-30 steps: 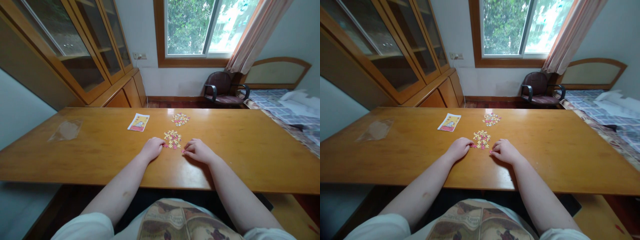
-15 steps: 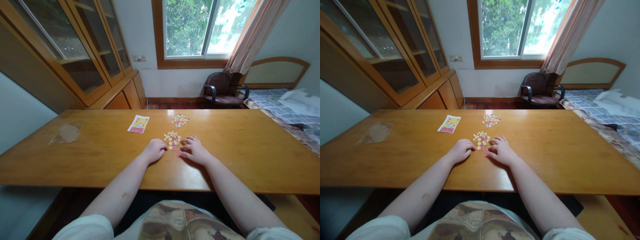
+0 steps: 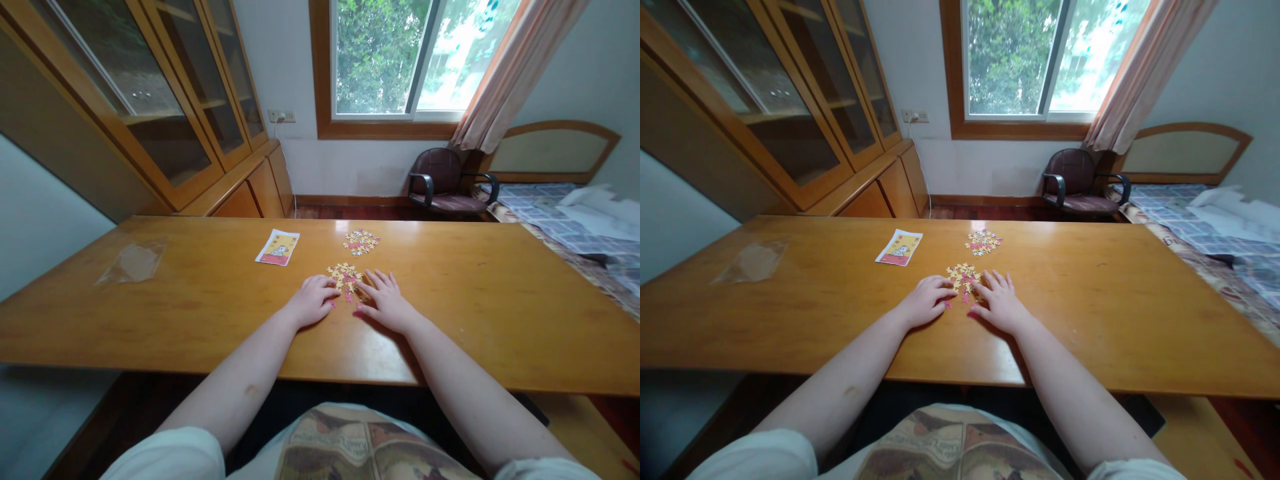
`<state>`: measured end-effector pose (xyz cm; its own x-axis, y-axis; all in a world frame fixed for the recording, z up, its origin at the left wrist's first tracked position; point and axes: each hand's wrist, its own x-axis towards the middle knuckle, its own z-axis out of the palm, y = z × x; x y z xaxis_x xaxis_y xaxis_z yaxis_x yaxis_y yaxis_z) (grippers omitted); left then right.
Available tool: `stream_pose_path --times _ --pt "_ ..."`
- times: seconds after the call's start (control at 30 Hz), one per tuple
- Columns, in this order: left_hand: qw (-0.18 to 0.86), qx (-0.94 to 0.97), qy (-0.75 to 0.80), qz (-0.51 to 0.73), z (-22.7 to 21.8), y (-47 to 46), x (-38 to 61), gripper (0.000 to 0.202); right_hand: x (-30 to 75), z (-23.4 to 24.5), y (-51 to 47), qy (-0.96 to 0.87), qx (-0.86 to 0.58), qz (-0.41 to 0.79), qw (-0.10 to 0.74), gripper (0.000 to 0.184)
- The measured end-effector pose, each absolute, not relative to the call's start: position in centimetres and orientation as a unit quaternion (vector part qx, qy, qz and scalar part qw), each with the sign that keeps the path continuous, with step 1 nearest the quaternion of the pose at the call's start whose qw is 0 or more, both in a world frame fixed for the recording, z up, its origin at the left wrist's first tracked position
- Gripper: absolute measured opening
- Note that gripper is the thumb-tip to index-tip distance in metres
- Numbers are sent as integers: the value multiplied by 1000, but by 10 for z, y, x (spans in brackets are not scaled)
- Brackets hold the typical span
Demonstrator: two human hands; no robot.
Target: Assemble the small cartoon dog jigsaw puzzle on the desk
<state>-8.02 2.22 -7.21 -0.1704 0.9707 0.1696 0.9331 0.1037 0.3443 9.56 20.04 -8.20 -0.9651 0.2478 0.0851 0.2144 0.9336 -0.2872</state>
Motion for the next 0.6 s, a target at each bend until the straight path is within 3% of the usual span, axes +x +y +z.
stream_pose_path --times 0.3,0.6 --pt "78 680 713 153 -72 27 -68 52 93 -82 202 -979 -118 162 31 60" --pt "87 697 694 158 -71 27 -70 45 91 -82 205 -975 -189 111 27 62"
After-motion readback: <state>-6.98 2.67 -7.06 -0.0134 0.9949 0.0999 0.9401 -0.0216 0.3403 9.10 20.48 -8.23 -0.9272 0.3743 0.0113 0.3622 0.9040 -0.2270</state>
